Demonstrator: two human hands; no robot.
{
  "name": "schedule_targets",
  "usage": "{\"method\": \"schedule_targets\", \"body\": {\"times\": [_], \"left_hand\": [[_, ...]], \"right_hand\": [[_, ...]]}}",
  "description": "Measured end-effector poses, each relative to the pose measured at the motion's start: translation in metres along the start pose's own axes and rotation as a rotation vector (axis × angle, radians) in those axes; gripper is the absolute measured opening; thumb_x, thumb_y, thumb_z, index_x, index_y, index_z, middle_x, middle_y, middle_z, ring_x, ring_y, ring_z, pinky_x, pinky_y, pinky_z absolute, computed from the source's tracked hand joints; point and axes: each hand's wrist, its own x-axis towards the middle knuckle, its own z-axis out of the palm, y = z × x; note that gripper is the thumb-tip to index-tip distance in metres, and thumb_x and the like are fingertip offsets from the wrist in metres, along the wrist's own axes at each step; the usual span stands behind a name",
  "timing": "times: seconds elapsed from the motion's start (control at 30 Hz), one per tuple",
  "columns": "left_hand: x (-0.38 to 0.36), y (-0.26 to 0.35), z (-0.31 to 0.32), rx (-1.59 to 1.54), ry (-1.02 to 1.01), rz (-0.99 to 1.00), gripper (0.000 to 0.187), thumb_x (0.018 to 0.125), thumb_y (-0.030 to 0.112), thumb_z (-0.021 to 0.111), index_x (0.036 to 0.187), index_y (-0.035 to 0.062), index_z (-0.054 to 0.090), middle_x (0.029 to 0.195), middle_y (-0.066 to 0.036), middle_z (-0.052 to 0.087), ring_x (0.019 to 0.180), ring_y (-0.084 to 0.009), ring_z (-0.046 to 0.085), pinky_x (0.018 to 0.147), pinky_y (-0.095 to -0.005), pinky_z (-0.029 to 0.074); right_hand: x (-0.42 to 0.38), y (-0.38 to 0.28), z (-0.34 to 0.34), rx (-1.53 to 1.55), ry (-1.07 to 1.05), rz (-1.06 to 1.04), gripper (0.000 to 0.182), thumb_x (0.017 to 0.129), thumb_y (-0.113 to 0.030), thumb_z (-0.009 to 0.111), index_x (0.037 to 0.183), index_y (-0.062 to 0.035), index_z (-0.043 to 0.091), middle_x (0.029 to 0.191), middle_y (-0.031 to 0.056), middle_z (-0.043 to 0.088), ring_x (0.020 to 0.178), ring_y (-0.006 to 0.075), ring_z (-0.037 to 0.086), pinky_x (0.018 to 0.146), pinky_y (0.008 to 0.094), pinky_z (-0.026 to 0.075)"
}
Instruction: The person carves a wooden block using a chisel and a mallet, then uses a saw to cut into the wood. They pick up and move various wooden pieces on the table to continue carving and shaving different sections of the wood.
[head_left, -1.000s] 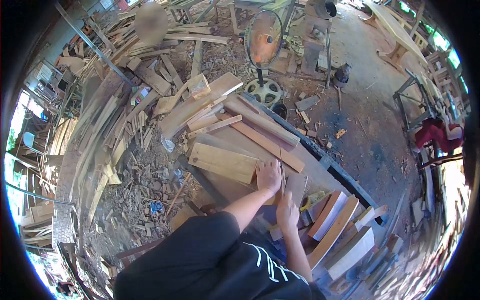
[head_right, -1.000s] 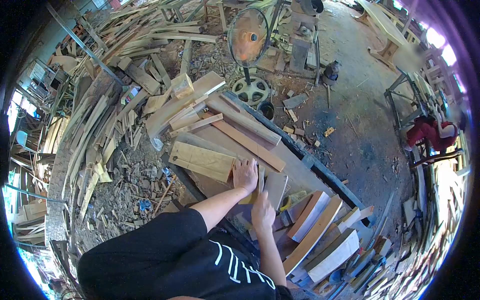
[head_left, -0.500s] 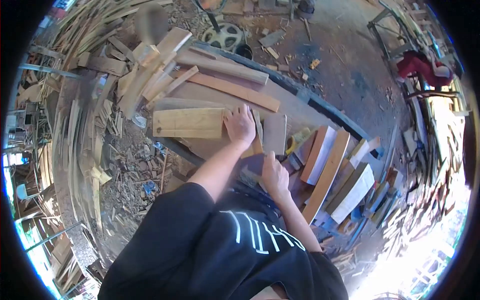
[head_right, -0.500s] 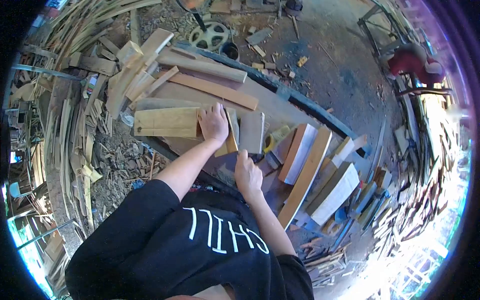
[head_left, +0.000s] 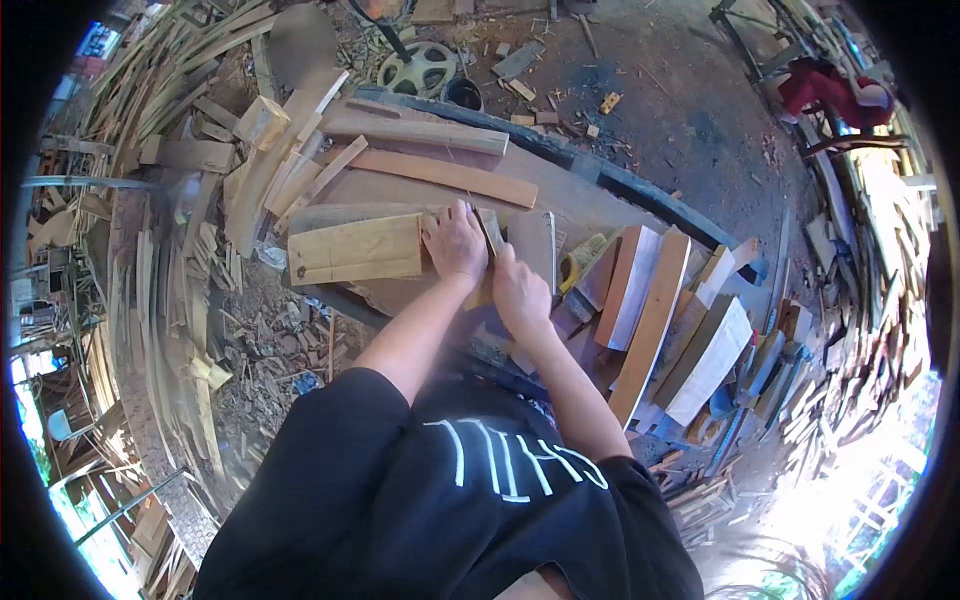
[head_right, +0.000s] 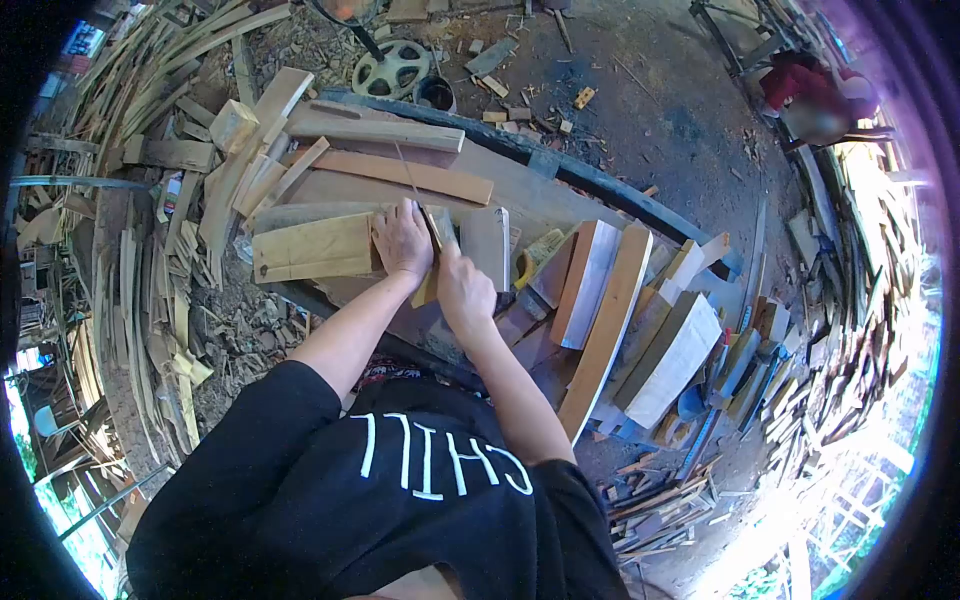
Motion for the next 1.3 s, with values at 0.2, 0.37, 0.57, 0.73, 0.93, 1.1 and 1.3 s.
{"method": "schedule_targets", "body": {"times": [0.2,0.37,0.57,0.73,0.93,1.1,1.3], "left_hand": [[-0.001,-0.001,0.000,0.006,-0.006,0.005,0.023,0.098,0.029,0.044,0.103,0.0107,0.058,0.106,-0.011,0.063,0.107,-0.0354,0.053,0.088,-0.0515,0.043],[0.001,0.000,-0.005,-0.010,-0.059,-0.008,0.024,0.099,0.030,0.043,0.104,0.0107,0.057,0.107,-0.011,0.062,0.107,-0.0347,0.053,0.089,-0.0512,0.042],[0.001,-0.001,-0.003,-0.057,-0.022,-0.011,0.025,0.099,0.031,0.042,0.103,0.0100,0.056,0.108,-0.012,0.060,0.106,-0.0351,0.053,0.089,-0.0504,0.041],[-0.002,-0.001,-0.004,-0.116,-0.010,-0.046,0.026,0.100,0.031,0.041,0.103,0.0092,0.055,0.109,-0.013,0.058,0.108,-0.0353,0.053,0.091,-0.0512,0.041],[0.000,-0.001,0.001,-0.115,0.019,-0.028,0.026,0.100,0.031,0.041,0.101,0.0095,0.056,0.106,-0.013,0.059,0.106,-0.0358,0.054,0.091,-0.0505,0.042],[-0.001,-0.002,0.003,-0.072,0.036,-0.031,0.026,0.100,0.030,0.042,0.100,0.0100,0.057,0.103,-0.013,0.061,0.104,-0.0365,0.054,0.089,-0.0499,0.043],[-0.001,-0.008,0.014,-0.062,0.161,0.036,0.024,0.100,0.032,0.041,0.098,0.0122,0.055,0.098,-0.012,0.061,0.097,-0.0344,0.055,0.083,-0.0482,0.043]], "right_hand": [[-0.062,0.008,-0.016,-0.057,-0.026,0.038,0.010,0.094,-0.016,0.047,0.097,-0.0061,0.046,0.071,0.0177,0.065,0.060,0.0370,0.067,0.052,0.0471,0.054],[-0.050,0.014,0.009,-0.060,-0.071,0.068,0.013,0.096,-0.020,0.049,0.100,-0.0078,0.046,0.073,0.0179,0.066,0.062,0.0389,0.066,0.056,0.0504,0.054],[-0.065,0.014,-0.031,0.028,-0.087,0.079,0.014,0.097,-0.019,0.044,0.100,-0.0057,0.044,0.072,0.0202,0.065,0.067,0.0425,0.066,0.059,0.0527,0.052],[-0.018,-0.001,-0.011,0.016,0.015,0.026,0.008,0.093,-0.015,0.048,0.095,-0.0066,0.049,0.072,0.0189,0.067,0.065,0.0374,0.068,0.056,0.0492,0.055],[-0.064,0.003,-0.025,0.032,-0.037,0.082,0.010,0.095,-0.016,0.046,0.097,-0.0068,0.048,0.070,0.0202,0.066,0.065,0.0387,0.067,0.056,0.0502,0.053],[-0.021,-0.008,-0.016,0.072,-0.024,0.054,0.010,0.097,-0.016,0.043,0.100,-0.0069,0.046,0.070,0.0220,0.065,0.065,0.0424,0.066,0.058,0.0539,0.052],[-0.052,-0.011,-0.037,0.022,-0.063,0.102,0.008,0.094,-0.014,0.047,0.095,-0.0070,0.048,0.069,0.0213,0.066,0.065,0.0405,0.067,0.057,0.0509,0.054]]}}
